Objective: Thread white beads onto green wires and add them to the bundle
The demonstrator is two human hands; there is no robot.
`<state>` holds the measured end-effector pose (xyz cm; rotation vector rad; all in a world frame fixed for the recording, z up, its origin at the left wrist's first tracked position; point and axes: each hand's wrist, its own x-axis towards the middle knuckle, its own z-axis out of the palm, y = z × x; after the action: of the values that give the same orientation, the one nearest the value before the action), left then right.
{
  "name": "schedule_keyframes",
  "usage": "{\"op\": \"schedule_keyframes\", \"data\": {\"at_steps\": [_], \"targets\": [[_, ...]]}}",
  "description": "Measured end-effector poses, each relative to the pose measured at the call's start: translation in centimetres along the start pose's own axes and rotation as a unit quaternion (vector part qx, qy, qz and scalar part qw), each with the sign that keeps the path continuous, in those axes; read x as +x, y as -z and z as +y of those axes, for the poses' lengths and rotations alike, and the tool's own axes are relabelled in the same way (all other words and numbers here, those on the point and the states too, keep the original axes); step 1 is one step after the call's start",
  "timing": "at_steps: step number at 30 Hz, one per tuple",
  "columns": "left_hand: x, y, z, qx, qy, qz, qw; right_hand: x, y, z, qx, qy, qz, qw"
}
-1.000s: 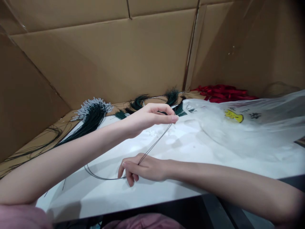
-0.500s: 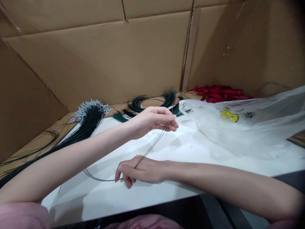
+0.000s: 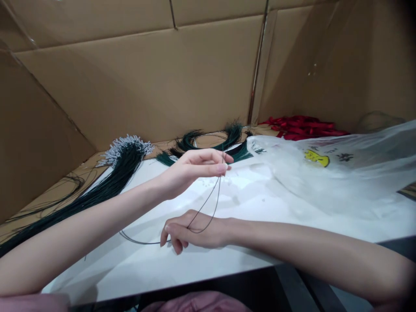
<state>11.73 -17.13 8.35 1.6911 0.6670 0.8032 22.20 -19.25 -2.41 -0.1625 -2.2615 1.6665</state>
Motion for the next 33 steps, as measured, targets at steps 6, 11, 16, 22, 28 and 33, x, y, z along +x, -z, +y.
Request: {"op": "schedule_keyframes", "data": {"at_steps": [6,11,16,22,28,33], "targets": [[-2.7,1.7,1.1,0.073,-0.031,0.082,0.994,0.2,-0.1,0.1,0.01,-0.007,0.027,1.0],[-7.0,3.8,2.1,0.083,-0.038,0.172,0.981,0.0,-0.2,0.2,0.02,-0.004,0.044,0.999],[-12.1,6.9,2.4,0.077,-0.003,0.253,0.964,-0.4,-0.3,-0.6,-0.069,0.026,0.054,0.996],[-16.8,9.7,-1.1,0.094,0.222,0.324,0.915,-0.3,-0.9,-1.3,-0.21,0.157,0.076,0.962],[-17.3,8.9,-4.2,0.057,0.255,0.3,0.918,-0.3,-1.2,-0.9,-0.218,0.207,0.122,0.946],[-15.2,8.4,-5.9,-0.046,0.241,0.274,0.93,-0.2,-1.3,-0.8,-0.211,0.261,0.128,0.933]]}}
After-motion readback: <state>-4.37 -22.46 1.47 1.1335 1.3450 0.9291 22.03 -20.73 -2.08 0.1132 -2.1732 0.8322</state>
